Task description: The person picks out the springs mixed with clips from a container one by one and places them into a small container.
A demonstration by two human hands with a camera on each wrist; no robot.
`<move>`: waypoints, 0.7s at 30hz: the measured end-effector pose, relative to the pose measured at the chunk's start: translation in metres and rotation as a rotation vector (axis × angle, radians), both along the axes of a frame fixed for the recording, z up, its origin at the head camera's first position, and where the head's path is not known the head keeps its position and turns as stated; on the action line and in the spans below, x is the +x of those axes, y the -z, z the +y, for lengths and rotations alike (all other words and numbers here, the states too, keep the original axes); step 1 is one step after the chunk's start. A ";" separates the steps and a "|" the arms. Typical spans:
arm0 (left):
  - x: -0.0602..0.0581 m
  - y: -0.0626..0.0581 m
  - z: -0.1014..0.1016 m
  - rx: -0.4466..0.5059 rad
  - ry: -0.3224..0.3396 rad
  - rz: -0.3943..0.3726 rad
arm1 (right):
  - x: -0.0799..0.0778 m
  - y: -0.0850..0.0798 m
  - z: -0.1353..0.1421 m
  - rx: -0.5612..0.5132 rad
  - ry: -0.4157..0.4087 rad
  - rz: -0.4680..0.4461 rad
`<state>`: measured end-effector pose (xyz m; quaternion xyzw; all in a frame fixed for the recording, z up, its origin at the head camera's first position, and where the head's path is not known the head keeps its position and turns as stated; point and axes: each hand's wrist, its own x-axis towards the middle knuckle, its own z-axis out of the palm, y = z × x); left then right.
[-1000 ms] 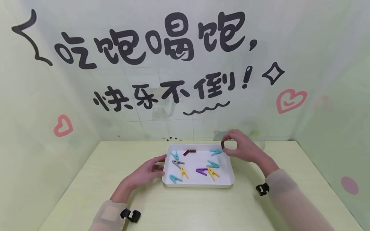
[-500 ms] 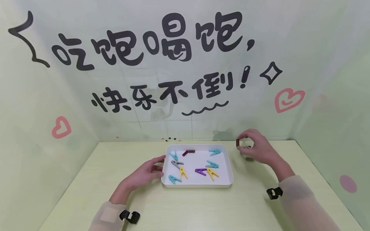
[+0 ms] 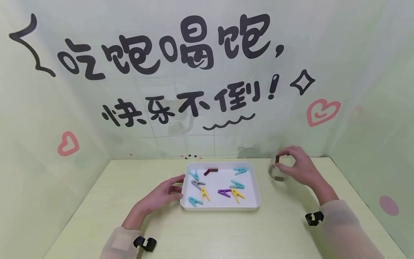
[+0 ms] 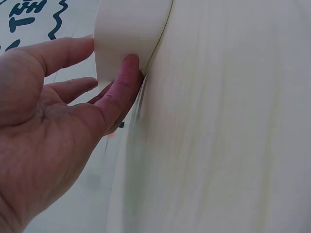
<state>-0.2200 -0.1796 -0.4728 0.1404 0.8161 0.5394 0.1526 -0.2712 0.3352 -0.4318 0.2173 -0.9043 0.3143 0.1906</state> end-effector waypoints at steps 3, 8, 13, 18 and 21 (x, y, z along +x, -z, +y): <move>0.000 0.000 0.000 0.002 0.002 -0.001 | 0.000 0.002 0.006 -0.011 0.015 -0.012; 0.000 0.000 0.000 0.005 0.004 0.002 | -0.001 0.006 0.014 -0.018 0.039 -0.025; 0.000 0.001 0.000 0.006 0.007 0.005 | -0.004 0.010 0.019 -0.026 0.061 -0.036; 0.000 0.001 0.000 0.011 0.006 0.002 | -0.007 0.014 0.021 -0.049 0.068 -0.054; 0.000 0.001 0.000 0.008 0.001 -0.004 | -0.009 0.016 0.021 -0.070 0.070 -0.071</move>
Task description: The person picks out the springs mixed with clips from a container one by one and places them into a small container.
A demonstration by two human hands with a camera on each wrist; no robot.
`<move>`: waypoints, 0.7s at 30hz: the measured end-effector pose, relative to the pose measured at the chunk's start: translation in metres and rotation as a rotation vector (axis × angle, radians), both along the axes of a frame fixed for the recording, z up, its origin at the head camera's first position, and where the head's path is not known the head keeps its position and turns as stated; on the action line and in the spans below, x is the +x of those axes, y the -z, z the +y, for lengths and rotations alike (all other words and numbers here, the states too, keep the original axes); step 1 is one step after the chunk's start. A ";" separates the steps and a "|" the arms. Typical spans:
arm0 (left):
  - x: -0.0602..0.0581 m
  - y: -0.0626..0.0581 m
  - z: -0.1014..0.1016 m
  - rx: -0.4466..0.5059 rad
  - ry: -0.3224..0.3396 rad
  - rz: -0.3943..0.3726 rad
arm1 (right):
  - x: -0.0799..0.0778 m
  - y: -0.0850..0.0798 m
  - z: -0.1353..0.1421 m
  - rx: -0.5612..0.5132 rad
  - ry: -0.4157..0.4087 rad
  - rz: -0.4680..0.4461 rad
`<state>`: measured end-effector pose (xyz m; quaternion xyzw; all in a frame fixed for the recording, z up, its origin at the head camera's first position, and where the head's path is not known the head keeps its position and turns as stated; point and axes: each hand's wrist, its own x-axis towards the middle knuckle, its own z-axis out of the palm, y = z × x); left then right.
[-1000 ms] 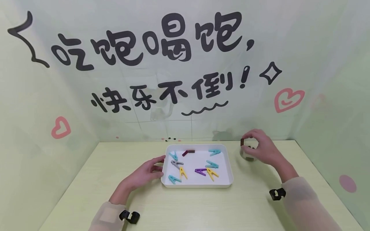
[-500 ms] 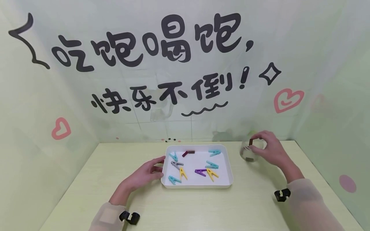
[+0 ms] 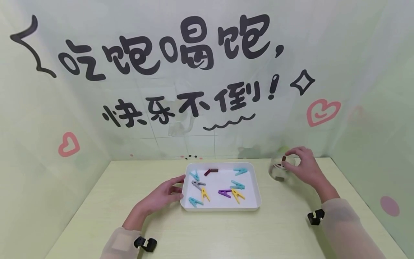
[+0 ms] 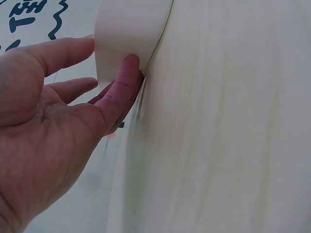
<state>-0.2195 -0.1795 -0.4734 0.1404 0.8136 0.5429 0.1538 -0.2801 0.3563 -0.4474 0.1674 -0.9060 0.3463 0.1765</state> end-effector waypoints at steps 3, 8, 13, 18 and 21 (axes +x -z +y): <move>0.001 -0.001 0.000 -0.001 -0.001 0.000 | 0.000 0.002 0.000 -0.017 0.006 -0.032; 0.001 -0.001 0.000 -0.005 0.000 0.003 | 0.002 0.004 0.001 -0.032 0.013 -0.082; 0.000 -0.001 0.000 -0.009 -0.002 0.003 | 0.001 0.003 0.000 -0.037 0.011 -0.100; 0.001 0.000 0.000 -0.009 0.004 0.007 | 0.000 -0.003 -0.006 -0.025 -0.016 -0.051; 0.000 0.000 0.000 -0.008 0.007 0.010 | -0.002 -0.006 -0.012 -0.008 -0.036 -0.023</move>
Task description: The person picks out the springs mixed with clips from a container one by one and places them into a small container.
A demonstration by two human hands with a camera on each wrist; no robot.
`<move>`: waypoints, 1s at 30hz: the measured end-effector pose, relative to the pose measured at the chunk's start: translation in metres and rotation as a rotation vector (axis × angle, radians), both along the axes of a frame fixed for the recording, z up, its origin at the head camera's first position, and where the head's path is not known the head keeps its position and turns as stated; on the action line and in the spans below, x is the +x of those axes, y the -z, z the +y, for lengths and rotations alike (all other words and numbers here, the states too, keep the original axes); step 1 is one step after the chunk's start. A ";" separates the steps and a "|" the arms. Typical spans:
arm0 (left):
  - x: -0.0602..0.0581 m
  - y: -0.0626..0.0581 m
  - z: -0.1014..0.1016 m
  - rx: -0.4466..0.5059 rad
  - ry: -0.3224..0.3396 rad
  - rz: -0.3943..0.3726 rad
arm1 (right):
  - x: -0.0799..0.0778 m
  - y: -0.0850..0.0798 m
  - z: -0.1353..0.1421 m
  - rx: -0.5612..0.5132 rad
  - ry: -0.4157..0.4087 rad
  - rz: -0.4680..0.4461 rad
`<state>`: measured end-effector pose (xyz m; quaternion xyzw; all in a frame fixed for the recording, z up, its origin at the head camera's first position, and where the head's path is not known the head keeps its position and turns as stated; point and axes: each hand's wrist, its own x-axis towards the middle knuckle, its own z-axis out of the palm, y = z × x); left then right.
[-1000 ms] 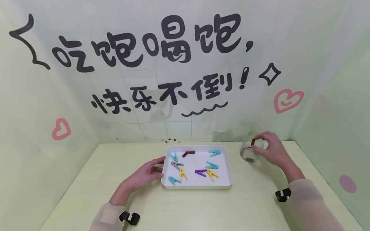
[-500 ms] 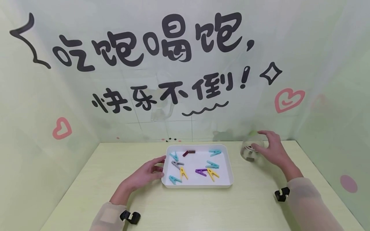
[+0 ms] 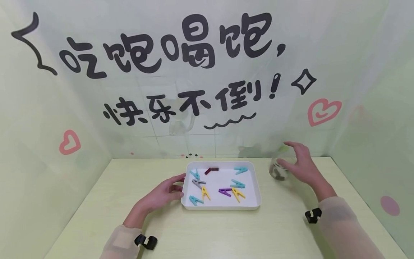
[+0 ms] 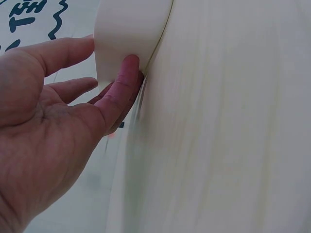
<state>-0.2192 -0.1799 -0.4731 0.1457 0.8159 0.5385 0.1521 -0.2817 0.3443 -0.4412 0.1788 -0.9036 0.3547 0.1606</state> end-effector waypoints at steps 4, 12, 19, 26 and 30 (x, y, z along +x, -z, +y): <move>-0.001 0.001 -0.001 0.004 0.004 0.004 | -0.003 -0.005 -0.009 0.030 -0.011 0.005; -0.002 -0.001 -0.001 0.000 -0.001 0.006 | -0.006 -0.016 -0.030 0.078 -0.066 0.054; -0.002 0.000 -0.001 -0.001 0.007 0.012 | -0.008 -0.020 -0.050 0.135 -0.111 0.047; 0.000 0.000 -0.001 0.004 0.000 0.002 | -0.014 -0.023 -0.071 0.207 -0.145 -0.009; 0.000 0.000 -0.001 0.008 0.007 0.005 | -0.017 -0.025 -0.085 0.248 -0.170 -0.008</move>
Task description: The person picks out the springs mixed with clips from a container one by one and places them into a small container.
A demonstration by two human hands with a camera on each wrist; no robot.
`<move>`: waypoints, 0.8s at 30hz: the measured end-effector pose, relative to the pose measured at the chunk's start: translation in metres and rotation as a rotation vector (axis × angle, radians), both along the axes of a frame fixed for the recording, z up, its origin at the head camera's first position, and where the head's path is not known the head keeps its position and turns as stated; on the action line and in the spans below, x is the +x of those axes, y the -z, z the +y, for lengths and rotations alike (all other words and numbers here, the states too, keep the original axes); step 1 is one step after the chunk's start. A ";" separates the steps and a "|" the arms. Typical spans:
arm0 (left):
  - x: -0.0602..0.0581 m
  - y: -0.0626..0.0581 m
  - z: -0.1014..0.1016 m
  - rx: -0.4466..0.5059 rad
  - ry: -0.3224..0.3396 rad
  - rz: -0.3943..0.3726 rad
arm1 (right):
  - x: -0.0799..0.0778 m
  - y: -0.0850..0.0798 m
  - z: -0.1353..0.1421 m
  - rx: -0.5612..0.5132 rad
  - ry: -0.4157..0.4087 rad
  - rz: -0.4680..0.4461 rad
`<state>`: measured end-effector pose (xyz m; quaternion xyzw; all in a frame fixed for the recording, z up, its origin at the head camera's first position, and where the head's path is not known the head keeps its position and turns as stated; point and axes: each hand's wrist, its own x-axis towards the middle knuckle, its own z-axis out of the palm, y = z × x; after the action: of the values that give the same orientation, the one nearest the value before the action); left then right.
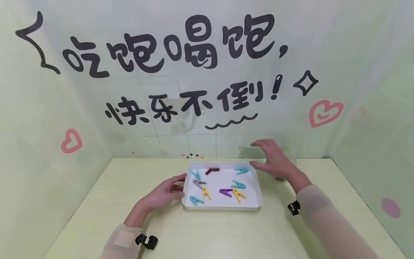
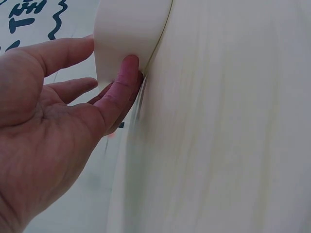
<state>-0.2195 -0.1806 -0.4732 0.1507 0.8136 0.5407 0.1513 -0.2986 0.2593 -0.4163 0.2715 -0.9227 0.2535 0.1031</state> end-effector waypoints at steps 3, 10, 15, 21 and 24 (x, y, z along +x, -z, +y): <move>0.000 0.001 0.000 -0.001 0.001 0.001 | -0.002 -0.003 -0.010 0.019 -0.032 0.001; -0.001 0.002 0.000 0.004 -0.004 -0.006 | -0.009 -0.005 -0.033 0.074 -0.122 0.011; -0.001 0.002 0.000 0.004 -0.007 -0.005 | -0.014 -0.009 -0.050 0.136 -0.169 0.025; 0.000 0.001 0.000 -0.001 -0.010 -0.004 | -0.020 -0.012 -0.072 0.248 -0.220 0.032; 0.001 0.001 0.000 -0.002 -0.011 -0.007 | -0.023 -0.012 -0.082 0.326 -0.226 0.019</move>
<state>-0.2188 -0.1804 -0.4739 0.1444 0.8144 0.5413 0.1512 -0.3215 0.1775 -0.4047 0.3889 -0.9141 0.1081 0.0375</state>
